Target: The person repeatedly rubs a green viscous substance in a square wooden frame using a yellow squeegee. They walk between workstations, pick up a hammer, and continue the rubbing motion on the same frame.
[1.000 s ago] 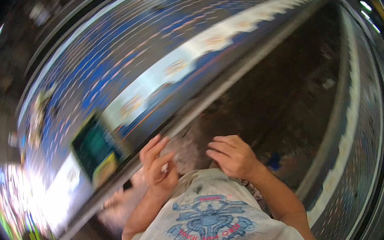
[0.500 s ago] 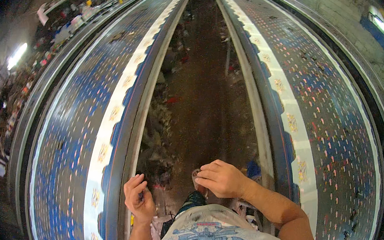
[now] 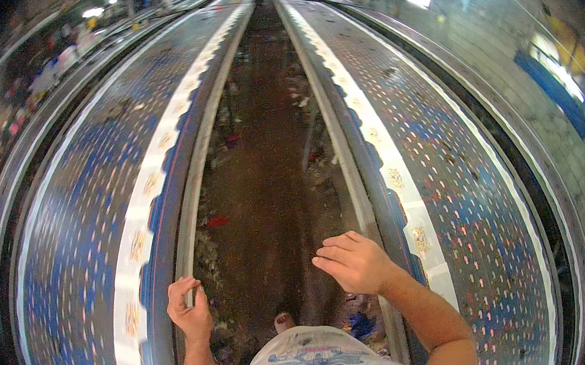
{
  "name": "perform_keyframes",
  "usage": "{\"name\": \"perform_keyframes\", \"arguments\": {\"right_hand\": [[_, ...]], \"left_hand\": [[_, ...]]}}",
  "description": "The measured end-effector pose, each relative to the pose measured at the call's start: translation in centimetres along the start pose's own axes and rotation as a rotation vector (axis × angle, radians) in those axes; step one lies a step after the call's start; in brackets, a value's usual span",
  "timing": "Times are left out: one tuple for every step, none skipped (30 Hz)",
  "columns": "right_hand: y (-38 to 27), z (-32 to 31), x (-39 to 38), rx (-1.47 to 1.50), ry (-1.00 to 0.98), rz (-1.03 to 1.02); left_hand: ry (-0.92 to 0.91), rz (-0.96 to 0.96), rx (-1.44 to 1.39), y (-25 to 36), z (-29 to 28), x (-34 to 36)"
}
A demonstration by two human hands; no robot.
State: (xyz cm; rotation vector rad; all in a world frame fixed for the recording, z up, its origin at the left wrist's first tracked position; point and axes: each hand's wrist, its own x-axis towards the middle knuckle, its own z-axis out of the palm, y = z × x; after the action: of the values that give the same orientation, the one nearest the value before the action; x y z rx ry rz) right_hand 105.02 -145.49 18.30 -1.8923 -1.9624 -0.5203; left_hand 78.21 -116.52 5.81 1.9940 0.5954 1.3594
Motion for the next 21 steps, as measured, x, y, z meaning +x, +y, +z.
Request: {"name": "perform_keyframes", "arguments": {"right_hand": [[2.0, 0.6, 0.0, -0.005, -0.017, 0.048], [4.1, 1.0, -0.3, -0.015, -0.032, 0.095], [6.2, 1.7, -0.9, -0.037, -0.006, 0.164], [8.3, 2.4, -1.9, -0.060, 0.020, 0.231], [10.3, 3.1, -2.8, -0.076, 0.047, 0.291], [12.4, 3.4, -3.4, -0.095, 0.059, 0.364], [14.4, 3.5, -3.9, -0.115, 0.068, 0.440], [16.4, 3.7, -4.3, -0.134, 0.079, 0.518], [18.6, 4.1, -4.5, -0.150, 0.094, 0.587], [20.9, 4.6, -4.7, -0.170, 0.107, 0.615], [23.2, 5.0, -5.0, -0.198, 0.121, 0.646], [25.9, 5.7, -4.8, -0.215, 0.134, 0.672], [29.0, 6.6, -4.2, -0.228, 0.142, 0.667], [32.3, 7.1, -3.2, -0.243, 0.159, 0.662], [35.7, 7.7, -2.2, -0.258, 0.176, 0.655], [39.0, 8.8, -2.0, -0.242, 0.138, 0.683], [42.6, 9.9, -0.1, -0.241, 0.136, 0.683], [46.2, 11.1, 2.1, -0.239, 0.133, 0.681], [49.1, 12.1, 4.2, -0.233, 0.109, 0.687], [52.0, 13.0, 6.6, -0.216, 0.103, 0.664], [54.8, 14.1, 9.2, -0.199, 0.096, 0.641]], "left_hand": [[-0.011, -0.009, -0.013, -0.9, 1.8, 2.1], [-0.021, -0.014, -0.028, -1.7, 3.9, 4.2], [-0.055, 0.012, -0.048, -2.3, 5.9, 6.5], [-0.088, 0.036, -0.067, -2.7, 7.9, 8.7], [-0.114, 0.060, -0.078, -3.2, 9.8, 10.8], [-0.129, 0.092, -0.086, -4.0, 11.9, 12.7], [-0.142, 0.123, -0.091, -4.8, 14.0, 14.5], [-0.156, 0.156, -0.096, -5.6, 16.1, 16.4], [-0.156, 0.168, -0.104, -6.3, 18.3, 18.4], [-0.155, 0.178, -0.109, -6.7, 20.4, 20.3], [-0.156, 0.192, -0.123, -7.4, 23.0, 22.3], [-0.148, 0.215, -0.127, -8.2, 25.3, 24.1], [-0.138, 0.236, -0.130, -9.2, 27.8, 26.0], [-0.127, 0.267, -0.133, -9.8, 30.2, 28.3], [-0.136, 0.296, -0.095, -10.4, 32.3, 30.3], [-0.143, 0.323, -0.055, -11.2, 34.2, 31.9], [-0.144, 0.358, -0.011, -11.9, 35.9, 33.7], [-0.274, 0.338, 0.064, -14.2, 36.7, 35.5], [-0.326, 0.305, 0.145, -13.8, 38.3, 37.8], [-0.376, 0.270, 0.228, -13.0, 39.6, 40.0], [-0.425, 0.233, 0.310, -12.8, 41.0, 42.2]]}}
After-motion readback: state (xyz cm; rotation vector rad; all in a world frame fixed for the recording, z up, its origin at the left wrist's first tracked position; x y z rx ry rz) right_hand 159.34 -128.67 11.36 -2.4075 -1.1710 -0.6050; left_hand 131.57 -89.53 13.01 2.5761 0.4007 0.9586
